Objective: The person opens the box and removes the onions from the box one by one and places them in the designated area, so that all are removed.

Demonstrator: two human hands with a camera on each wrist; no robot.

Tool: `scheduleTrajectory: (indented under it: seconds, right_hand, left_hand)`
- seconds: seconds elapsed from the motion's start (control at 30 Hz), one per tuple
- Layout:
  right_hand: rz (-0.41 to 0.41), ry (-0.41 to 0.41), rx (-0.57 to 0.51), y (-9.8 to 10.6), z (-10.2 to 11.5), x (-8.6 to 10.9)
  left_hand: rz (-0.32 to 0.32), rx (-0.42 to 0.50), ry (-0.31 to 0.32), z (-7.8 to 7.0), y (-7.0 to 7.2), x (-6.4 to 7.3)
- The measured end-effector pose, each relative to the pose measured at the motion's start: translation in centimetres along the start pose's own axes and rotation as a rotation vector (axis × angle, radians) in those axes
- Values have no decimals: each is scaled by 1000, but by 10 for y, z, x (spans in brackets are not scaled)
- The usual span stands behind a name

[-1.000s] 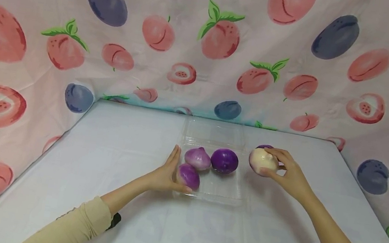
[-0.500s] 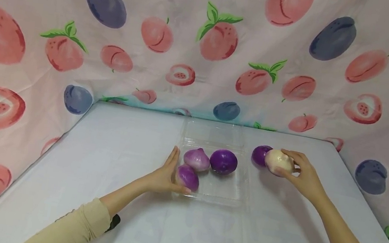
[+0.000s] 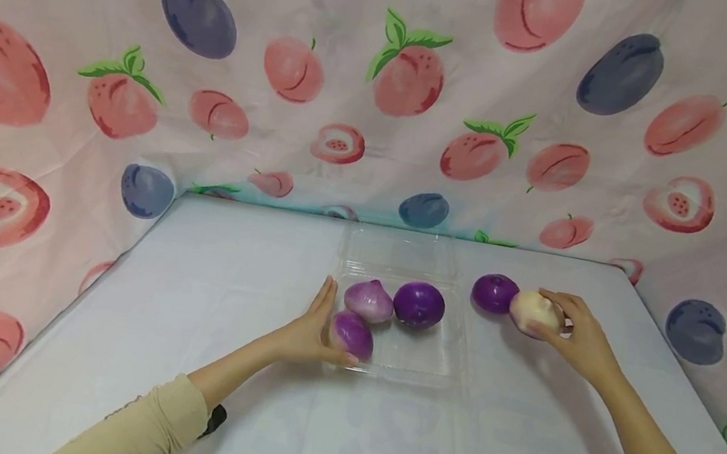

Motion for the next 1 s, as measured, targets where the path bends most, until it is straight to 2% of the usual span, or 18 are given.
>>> scheduleTrajectory:
  seconds: [0.27,0.6,1.0]
  right_hand:
    - [6,-33,72,2,-12,1]
    - [18,-143,31,-7,-31,-3]
    - [55,-222,92,-10,-48,-21]
  left_hand:
    - [-3,-4,5,0,-1,0]
    - [0,-2,11,0,-1,0]
    - [6,-18,4,0,0,0]
Point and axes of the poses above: each hand's wrist, its own x-axis away from the middle knuckle, its own y-axis out of the back of the hand, z = x × y, the point moved 8 cm from there along -x, towards the middle knuckle, and after that the axes turned 4 degrees about y, right-handed, at the moved point
